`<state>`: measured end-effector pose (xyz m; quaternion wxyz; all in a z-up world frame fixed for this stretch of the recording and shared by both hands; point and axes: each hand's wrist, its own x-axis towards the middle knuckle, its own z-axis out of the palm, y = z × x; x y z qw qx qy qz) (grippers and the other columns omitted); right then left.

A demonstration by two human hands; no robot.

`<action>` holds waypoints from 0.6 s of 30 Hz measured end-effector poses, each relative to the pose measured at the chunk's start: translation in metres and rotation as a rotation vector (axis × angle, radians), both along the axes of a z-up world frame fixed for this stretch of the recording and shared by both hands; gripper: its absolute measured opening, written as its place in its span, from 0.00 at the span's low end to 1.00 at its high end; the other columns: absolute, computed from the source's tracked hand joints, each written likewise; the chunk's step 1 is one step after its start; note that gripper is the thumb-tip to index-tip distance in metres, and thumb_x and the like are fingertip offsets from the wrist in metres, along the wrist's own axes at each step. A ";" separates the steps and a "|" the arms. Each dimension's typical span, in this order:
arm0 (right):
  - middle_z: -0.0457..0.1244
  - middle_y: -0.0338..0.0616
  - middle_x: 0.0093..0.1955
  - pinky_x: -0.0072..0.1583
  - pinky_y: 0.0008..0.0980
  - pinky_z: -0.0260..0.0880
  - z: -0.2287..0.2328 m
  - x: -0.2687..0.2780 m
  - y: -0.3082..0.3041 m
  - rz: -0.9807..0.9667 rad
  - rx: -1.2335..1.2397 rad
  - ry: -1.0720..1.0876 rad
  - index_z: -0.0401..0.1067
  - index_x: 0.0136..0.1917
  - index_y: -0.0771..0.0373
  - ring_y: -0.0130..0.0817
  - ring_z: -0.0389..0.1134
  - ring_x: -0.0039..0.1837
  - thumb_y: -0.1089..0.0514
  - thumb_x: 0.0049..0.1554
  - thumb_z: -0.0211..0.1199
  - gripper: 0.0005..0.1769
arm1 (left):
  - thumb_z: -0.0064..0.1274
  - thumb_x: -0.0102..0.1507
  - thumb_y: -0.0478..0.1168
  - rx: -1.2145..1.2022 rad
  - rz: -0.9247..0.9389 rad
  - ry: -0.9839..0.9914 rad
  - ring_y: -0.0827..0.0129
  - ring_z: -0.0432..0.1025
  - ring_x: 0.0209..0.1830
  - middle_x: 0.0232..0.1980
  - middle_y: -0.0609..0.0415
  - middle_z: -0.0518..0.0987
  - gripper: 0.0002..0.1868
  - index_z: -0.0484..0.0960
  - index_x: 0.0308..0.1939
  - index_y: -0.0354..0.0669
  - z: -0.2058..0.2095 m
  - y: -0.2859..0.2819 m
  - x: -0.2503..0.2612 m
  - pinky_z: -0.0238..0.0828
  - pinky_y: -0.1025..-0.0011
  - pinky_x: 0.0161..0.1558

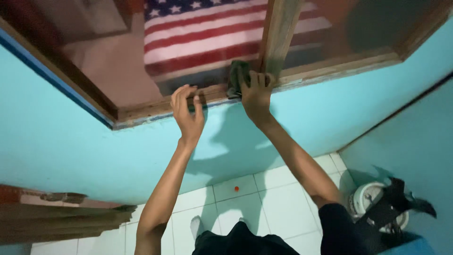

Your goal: The person wipes a window pane with a dark cloth using both hands in repeated vertical and horizontal strokes. The person also wipes the wooden window frame and sill. The person folds the cloth and continues wiping the glass.

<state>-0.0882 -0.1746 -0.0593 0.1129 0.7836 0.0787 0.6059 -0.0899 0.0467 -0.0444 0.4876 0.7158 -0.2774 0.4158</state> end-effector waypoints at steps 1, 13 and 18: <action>0.63 0.49 0.52 0.60 0.51 0.57 -0.008 0.003 0.003 -0.046 0.104 0.044 0.75 0.45 0.54 0.43 0.64 0.52 0.64 0.52 0.71 0.10 | 0.48 0.71 0.31 -0.002 -0.020 -0.055 0.53 0.70 0.62 0.53 0.54 0.79 0.08 0.78 0.53 0.43 0.002 -0.001 0.001 0.62 0.55 0.64; 0.58 0.57 0.72 0.68 0.57 0.55 -0.040 0.056 0.148 -0.311 0.488 -0.059 0.72 0.68 0.49 0.59 0.56 0.73 0.51 0.57 0.64 0.25 | 0.48 0.71 0.40 0.040 -0.302 -0.364 0.53 0.76 0.53 0.48 0.54 0.83 0.10 0.84 0.40 0.44 0.049 0.040 0.032 0.69 0.59 0.55; 0.44 0.60 0.77 0.75 0.56 0.40 -0.008 0.051 0.193 -0.071 0.788 -0.026 0.59 0.74 0.54 0.63 0.43 0.76 0.54 0.68 0.50 0.21 | 0.50 0.70 0.41 0.023 -0.468 -0.350 0.53 0.76 0.52 0.48 0.54 0.83 0.10 0.85 0.38 0.46 0.051 0.061 0.039 0.70 0.57 0.54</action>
